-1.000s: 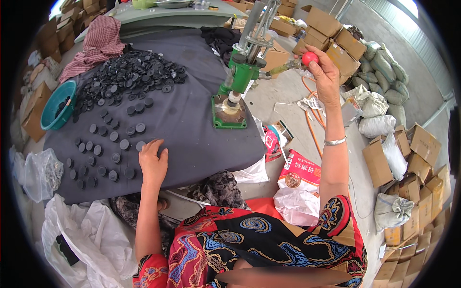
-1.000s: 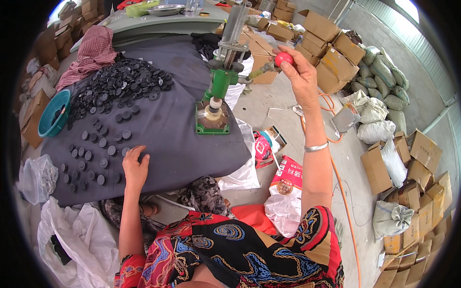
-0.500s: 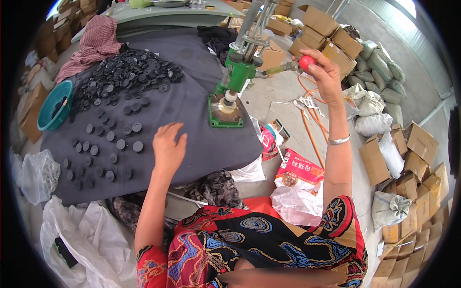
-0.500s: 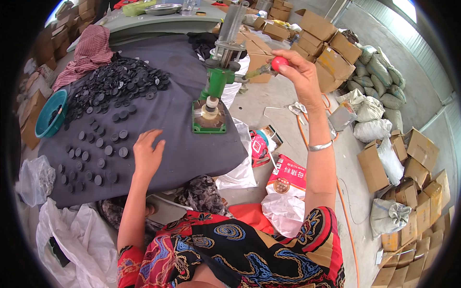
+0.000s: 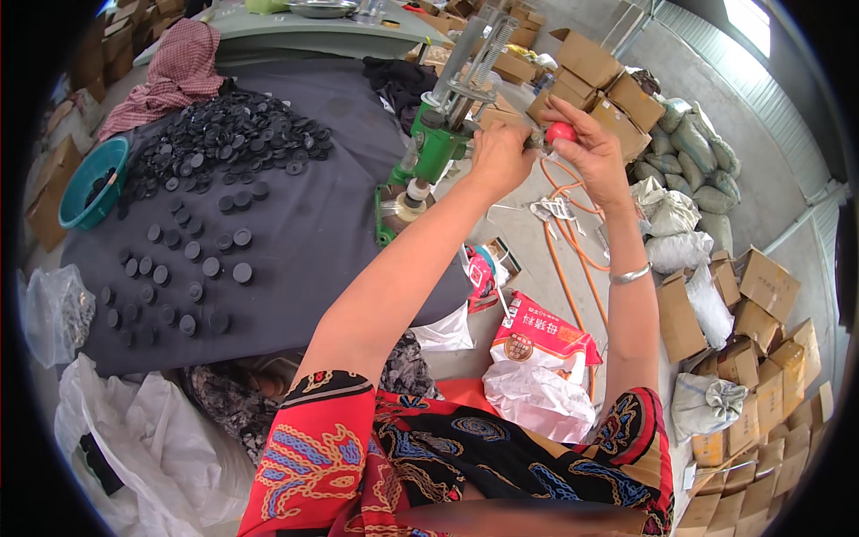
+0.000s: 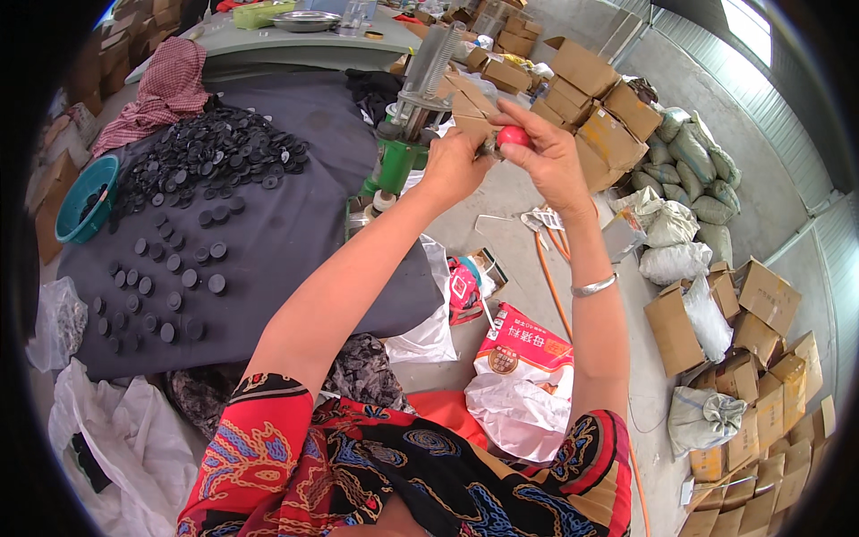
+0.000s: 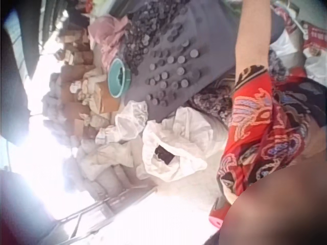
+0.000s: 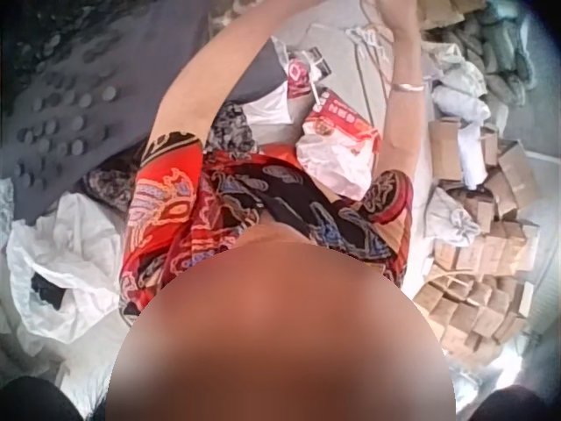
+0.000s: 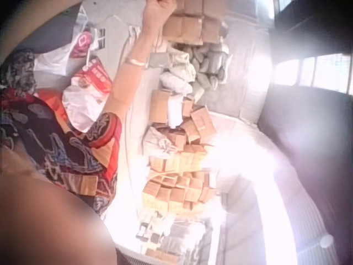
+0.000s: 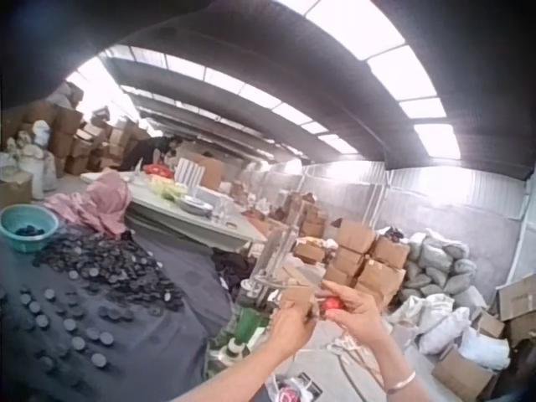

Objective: The person picks up a black plastic piece, places it into a green press machine, and pulls the lever to press it. They repeat this process one at a time, occasionally moving pieces on the table to organize them.

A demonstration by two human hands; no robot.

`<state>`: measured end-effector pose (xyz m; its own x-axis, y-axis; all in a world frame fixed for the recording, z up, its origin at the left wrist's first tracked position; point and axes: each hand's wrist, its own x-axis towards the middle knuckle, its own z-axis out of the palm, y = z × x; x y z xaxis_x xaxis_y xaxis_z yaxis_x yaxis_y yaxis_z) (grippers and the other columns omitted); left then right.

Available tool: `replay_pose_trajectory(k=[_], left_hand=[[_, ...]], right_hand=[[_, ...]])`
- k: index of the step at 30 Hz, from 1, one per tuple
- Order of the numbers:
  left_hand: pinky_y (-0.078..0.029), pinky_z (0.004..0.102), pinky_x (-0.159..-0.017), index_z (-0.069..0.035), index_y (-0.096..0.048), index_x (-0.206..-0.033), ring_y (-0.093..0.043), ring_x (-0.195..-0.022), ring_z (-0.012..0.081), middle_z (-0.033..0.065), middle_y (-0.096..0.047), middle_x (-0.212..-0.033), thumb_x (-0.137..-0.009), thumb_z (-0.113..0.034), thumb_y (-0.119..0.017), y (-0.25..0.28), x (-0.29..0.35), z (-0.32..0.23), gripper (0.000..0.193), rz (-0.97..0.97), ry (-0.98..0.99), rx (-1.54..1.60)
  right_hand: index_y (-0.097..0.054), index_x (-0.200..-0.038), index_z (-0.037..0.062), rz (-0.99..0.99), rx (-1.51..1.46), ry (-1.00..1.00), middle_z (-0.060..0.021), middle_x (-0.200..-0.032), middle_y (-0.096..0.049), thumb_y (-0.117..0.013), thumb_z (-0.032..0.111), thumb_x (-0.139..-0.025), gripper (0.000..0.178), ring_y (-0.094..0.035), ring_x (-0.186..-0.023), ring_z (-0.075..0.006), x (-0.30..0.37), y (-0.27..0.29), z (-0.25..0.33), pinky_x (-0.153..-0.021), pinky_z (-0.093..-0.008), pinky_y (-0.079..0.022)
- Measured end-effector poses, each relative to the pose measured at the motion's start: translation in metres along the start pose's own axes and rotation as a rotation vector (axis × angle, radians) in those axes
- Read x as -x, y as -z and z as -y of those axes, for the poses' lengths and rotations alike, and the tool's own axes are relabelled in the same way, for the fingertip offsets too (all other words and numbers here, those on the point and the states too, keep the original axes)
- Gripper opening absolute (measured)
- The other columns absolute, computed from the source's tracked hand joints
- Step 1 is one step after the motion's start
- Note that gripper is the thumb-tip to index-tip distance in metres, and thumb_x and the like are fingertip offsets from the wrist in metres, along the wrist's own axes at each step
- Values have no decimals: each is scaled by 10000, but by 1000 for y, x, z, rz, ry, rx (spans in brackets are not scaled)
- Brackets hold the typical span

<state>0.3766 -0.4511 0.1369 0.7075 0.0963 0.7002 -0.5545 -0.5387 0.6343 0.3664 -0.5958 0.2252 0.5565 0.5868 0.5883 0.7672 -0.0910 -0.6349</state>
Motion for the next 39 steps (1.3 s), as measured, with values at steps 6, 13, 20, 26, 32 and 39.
replay_pose_trajectory(k=[6,13,20,26,32,39], left_hand=[[-414,521,-825,-60,-650,-816,-603,-909,353,143,-650,-809,-773,-198,-719,-6,-3,4,161,-10,40,87],[-432,505,-775,-66,-654,-811,-611,-877,353,146,-651,-779,-786,-201,-704,-6,-2,4,146,-85,-24,70],[-500,475,-659,-24,-659,-850,-623,-756,409,208,-641,-772,-758,-162,-719,-3,0,3,175,-130,-73,42],[-500,477,-674,-27,-661,-850,-627,-767,400,205,-643,-785,-761,-183,-719,-2,0,4,189,-118,-60,16],[-422,517,-816,-92,-679,-862,-615,-868,355,157,-650,-809,-794,-230,-688,-5,-1,6,154,-50,10,48],[-422,510,-836,-94,-689,-877,-621,-875,355,158,-663,-835,-805,-235,-676,0,-1,3,159,8,76,46]], right_hand=[[-606,-1171,25,-40,957,-136,-153,-1031,-641,-716,215,-825,410,-623,-978,-270,-8,-9,37,-850,-347,-506],[-596,-933,19,86,961,565,-172,-930,-632,-726,303,-785,346,-612,-839,-366,-8,-7,35,-704,-436,-485],[-614,-1030,15,91,1095,-164,-164,-981,-623,-709,169,-757,327,-609,-905,-335,-6,-2,44,-746,-390,-481],[-630,-1015,10,180,845,67,-159,-939,-629,-657,125,-781,262,-611,-876,-347,-6,1,46,-727,-394,-478],[-638,-988,-9,155,1281,-10,-195,-783,-629,-693,321,-833,368,-621,-731,-354,-13,-5,41,-651,-404,-483],[-646,-981,24,100,1190,118,-214,-681,-604,-636,466,-855,460,-602,-678,-420,-12,3,43,-625,-476,-477]])
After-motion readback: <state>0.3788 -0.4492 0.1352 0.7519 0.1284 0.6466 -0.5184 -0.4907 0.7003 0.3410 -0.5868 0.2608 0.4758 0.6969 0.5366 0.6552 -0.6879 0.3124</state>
